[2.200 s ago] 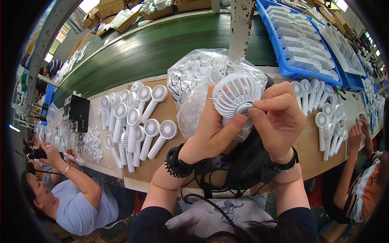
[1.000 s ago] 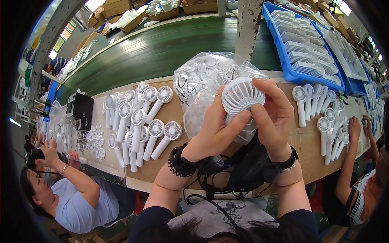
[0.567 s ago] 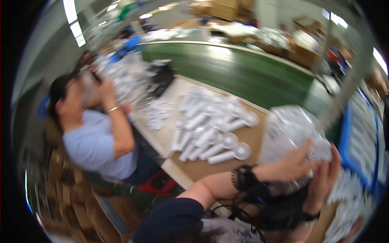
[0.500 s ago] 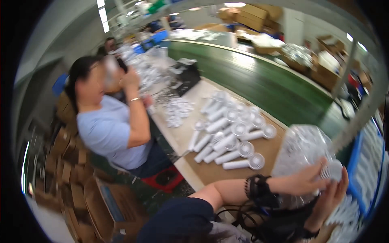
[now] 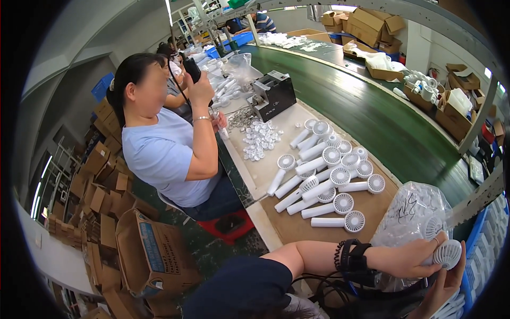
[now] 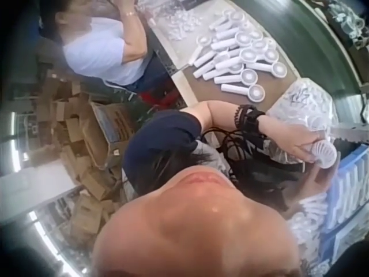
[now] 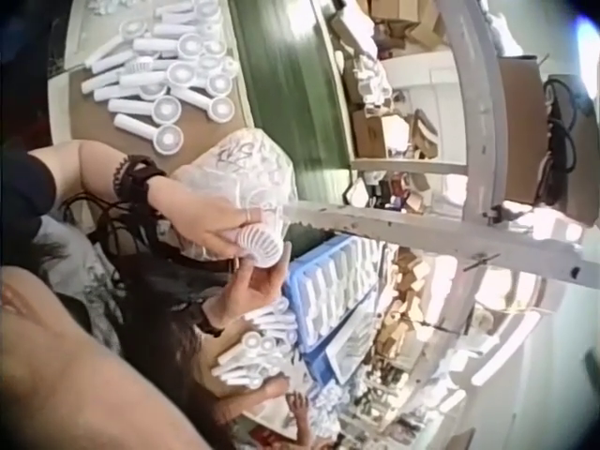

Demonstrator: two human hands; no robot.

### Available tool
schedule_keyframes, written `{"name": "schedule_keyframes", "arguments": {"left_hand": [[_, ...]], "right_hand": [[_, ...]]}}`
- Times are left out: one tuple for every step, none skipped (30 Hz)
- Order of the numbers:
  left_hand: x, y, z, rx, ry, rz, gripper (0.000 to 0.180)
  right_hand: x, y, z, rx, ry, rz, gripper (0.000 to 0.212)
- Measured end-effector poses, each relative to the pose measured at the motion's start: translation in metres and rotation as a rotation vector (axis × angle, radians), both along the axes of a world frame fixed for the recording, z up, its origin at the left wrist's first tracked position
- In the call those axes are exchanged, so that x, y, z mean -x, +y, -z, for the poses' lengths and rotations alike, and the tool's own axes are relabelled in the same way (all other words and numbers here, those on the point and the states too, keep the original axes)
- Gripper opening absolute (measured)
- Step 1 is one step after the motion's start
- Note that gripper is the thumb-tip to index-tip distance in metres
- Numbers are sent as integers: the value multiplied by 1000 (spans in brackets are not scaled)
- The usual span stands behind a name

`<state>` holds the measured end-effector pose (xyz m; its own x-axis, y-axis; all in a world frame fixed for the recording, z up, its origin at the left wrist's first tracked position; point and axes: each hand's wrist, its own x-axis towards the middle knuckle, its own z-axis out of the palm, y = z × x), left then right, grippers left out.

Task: The person picks up a fan and a cap from a bag, presses the cap onto the back of the fan head by hand, and places it on the table. They then repeat the process with a second fan and cap.

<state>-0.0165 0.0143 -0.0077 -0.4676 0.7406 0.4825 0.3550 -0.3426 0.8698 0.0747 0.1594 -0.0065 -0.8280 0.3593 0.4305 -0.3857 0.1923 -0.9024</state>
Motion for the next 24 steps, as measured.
{"name": "schedule_keyframes", "arguments": {"left_hand": [[0, 2, 3, 4, 32, -18, 53], [0, 4, 6, 8, 65, -36, 54], [0, 4, 6, 13, 98, -57, 55], [-1, 2, 5, 16, 97, -58, 55], [-2, 1, 4, 49, 102, -66, 55], [-2, -1, 2, 83, 107, -74, 56], [-2, -2, 0, 116, 112, -83, 56], [-3, -2, 0, 117, 110, -82, 56], [-3, -2, 0, 103, 103, -85, 56], [-3, -2, 0, 88, 96, -88, 55], [-3, -2, 0, 74, 90, -92, 55], [-2, -2, 1, 74, 88, -91, 55], [-1, -2, 1, 68, 85, -92, 54], [0, -2, 0, 62, 83, -92, 54], [1, -2, -1, 56, 81, -93, 53], [2, -3, -1, 54, 81, -92, 53], [3, -6, -3, 91, 47, -62, 54], [4, -8, -7, 126, 12, -27, 55], [4, -9, -9, 162, -22, 7, 56], [5, -7, -8, 159, -20, 13, 56], [7, -6, -6, 142, -30, 15, 55], [8, -5, -3, 124, -40, 17, 54], [9, -4, -2, 107, -51, 21, 53], [10, -3, -2, 106, -50, 30, 53]], "right_hand": [[0, 0, 0, -7, -11, -1, 51], [-1, 0, 1, -6, -12, 0, 51], [-2, 0, 1, -5, -7, 5, 51], [-2, -1, 2, -4, -1, 10, 51], [-3, -1, 2, -4, 4, 14, 51], [-3, -2, 3, -3, 3, 12, 51], [-2, -2, 4, -8, 11, 15, 50], [-2, -3, 5, -13, 17, 22, 50], [-2, -4, 6, -19, 23, 28, 50], [-1, -4, 6, -18, 21, 29, 50], [-1, -5, 6, -15, 25, 21, 49], [0, -6, 6, -12, 29, 13, 48], [1, -6, 6, -10, 35, 5, 48], [2, -7, 6, -11, 35, 6, 48], [3, -10, 7, -12, 47, 25, 48], [4, -12, 8, -12, 59, 44, 47], [5, -14, 8, -12, 71, 64, 47], [5, -13, 9, -15, 73, 69, 47], [5, -12, 9, -14, 62, 47, 47], [5, -11, 9, -13, 51, 26, 47], [5, -11, 9, -12, 40, 5, 47], [6, -11, 8, -15, 42, 11, 47], [7, -14, 6, -19, 31, 22, 47], [8, -16, 4, -23, 20, 33, 47]]}}
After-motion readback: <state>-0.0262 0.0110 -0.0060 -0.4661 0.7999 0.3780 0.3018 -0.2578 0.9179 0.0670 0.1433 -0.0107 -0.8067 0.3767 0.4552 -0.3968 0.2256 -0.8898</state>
